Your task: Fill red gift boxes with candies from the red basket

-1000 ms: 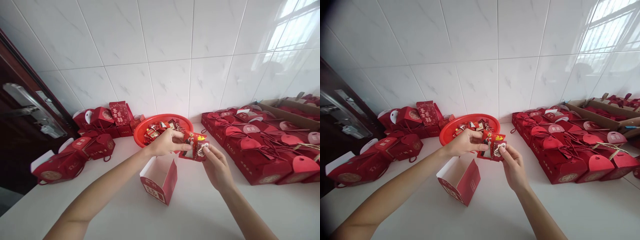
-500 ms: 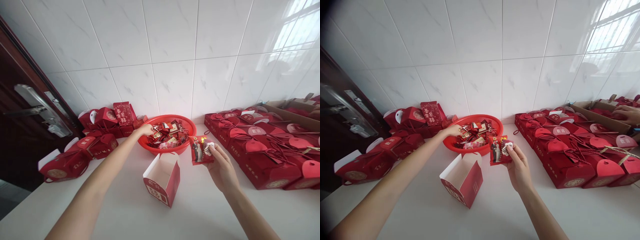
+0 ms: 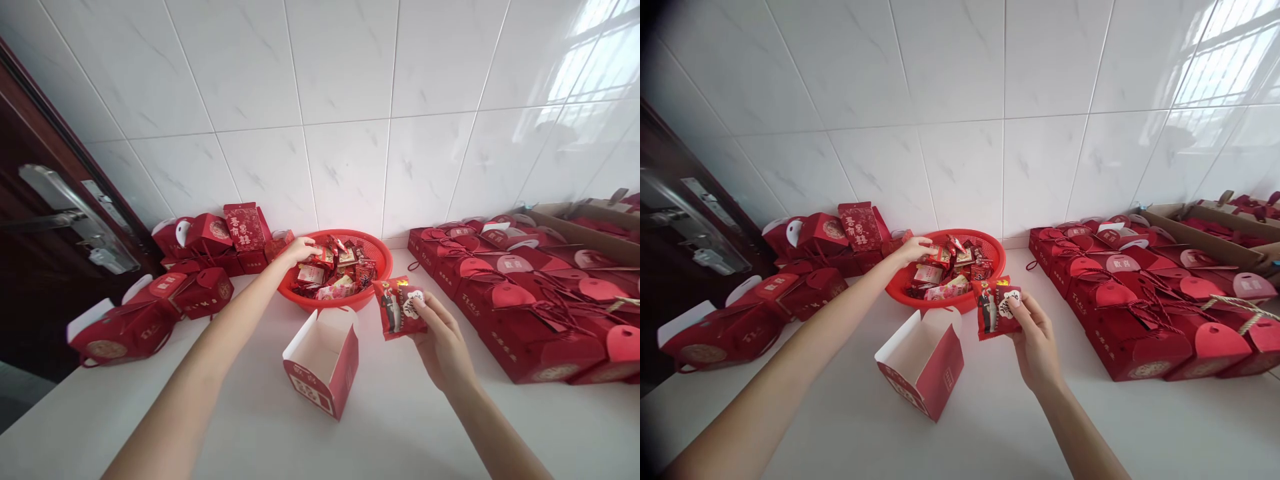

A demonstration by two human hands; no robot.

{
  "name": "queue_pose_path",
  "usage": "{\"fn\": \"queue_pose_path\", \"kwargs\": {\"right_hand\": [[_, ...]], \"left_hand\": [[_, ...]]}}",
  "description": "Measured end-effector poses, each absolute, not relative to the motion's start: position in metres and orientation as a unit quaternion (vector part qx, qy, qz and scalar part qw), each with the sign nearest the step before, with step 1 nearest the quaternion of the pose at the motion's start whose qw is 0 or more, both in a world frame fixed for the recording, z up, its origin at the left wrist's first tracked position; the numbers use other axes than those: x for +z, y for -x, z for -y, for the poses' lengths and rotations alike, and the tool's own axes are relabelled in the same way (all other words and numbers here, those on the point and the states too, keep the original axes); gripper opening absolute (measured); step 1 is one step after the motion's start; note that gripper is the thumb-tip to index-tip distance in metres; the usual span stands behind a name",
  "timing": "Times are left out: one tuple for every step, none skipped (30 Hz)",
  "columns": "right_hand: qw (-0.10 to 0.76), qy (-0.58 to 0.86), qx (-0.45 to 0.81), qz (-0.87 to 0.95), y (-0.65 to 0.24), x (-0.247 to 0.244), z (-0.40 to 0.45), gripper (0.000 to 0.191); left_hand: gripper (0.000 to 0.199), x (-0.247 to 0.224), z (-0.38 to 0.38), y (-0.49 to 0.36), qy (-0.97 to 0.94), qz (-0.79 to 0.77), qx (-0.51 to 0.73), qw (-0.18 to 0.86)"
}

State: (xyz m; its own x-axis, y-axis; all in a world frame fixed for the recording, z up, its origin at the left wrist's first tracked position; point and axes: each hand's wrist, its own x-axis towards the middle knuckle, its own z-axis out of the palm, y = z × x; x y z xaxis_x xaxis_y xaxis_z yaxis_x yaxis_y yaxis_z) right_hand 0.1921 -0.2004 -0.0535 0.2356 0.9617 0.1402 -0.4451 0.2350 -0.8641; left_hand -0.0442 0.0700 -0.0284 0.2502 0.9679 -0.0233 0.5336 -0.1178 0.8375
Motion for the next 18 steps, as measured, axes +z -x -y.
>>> {"fn": "queue_pose_path", "kwargs": {"right_hand": [[0.699,0.360,0.503,0.358,-0.192,-0.054,0.200,0.028],[0.700,0.361,0.504,0.356,-0.192,-0.054,0.200,0.028],[0.700,0.360,0.505,0.353,-0.192,-0.054,0.200,0.028],[0.701,0.359,0.507,0.349,-0.192,-0.055,0.200,0.028],[0.702,0.358,0.510,0.344,-0.192,-0.055,0.199,0.028],[0.703,0.358,0.512,0.340,-0.192,-0.055,0.199,0.028],[0.703,0.357,0.514,0.338,-0.192,-0.056,0.200,0.028],[0.704,0.356,0.515,0.335,-0.192,-0.056,0.200,0.028],[0.705,0.355,0.516,0.333,-0.192,-0.056,0.200,0.028],[0.706,0.354,0.516,0.331,-0.193,-0.056,0.200,0.028],[0.707,0.354,0.516,0.330,-0.193,-0.056,0.201,0.028],[0.706,0.354,0.517,0.330,-0.193,-0.056,0.201,0.028],[0.704,0.354,0.519,0.331,-0.193,-0.056,0.201,0.028],[0.702,0.355,0.520,0.333,-0.193,-0.055,0.201,0.028],[0.699,0.356,0.521,0.336,-0.193,-0.055,0.202,0.029],[0.698,0.356,0.522,0.337,-0.193,-0.055,0.202,0.029],[0.697,0.357,0.521,0.339,-0.192,-0.055,0.202,0.030],[0.696,0.359,0.521,0.341,-0.192,-0.055,0.202,0.030]], "left_hand": [[0.053,-0.028,-0.068,0.042,-0.689,-0.544,0.288,0.383],[0.057,-0.028,-0.066,0.040,-0.687,-0.548,0.287,0.382],[0.059,-0.028,-0.063,0.038,-0.688,-0.551,0.280,0.380],[0.058,-0.028,-0.061,0.036,-0.692,-0.552,0.272,0.378],[0.055,-0.028,-0.058,0.035,-0.698,-0.552,0.262,0.373],[0.050,-0.027,-0.056,0.035,-0.707,-0.552,0.252,0.364],[0.043,-0.026,-0.054,0.035,-0.717,-0.552,0.240,0.351],[0.034,-0.024,-0.052,0.036,-0.728,-0.552,0.227,0.337],[0.026,-0.022,-0.050,0.037,-0.740,-0.550,0.208,0.325],[0.020,-0.020,-0.047,0.038,-0.751,-0.548,0.186,0.318],[0.017,-0.017,-0.044,0.040,-0.759,-0.545,0.161,0.318],[0.017,-0.014,-0.041,0.041,-0.771,-0.537,0.123,0.319],[0.019,-0.012,-0.037,0.042,-0.785,-0.525,0.075,0.321],[0.023,-0.011,-0.033,0.041,-0.797,-0.509,0.026,0.323],[0.027,-0.010,-0.030,0.040,-0.811,-0.492,-0.022,0.317],[0.031,-0.010,-0.026,0.038,-0.826,-0.474,-0.070,0.296],[0.033,-0.011,-0.023,0.035,-0.841,-0.458,-0.114,0.264],[0.036,-0.013,-0.021,0.032,-0.852,-0.449,-0.147,0.227]]}}
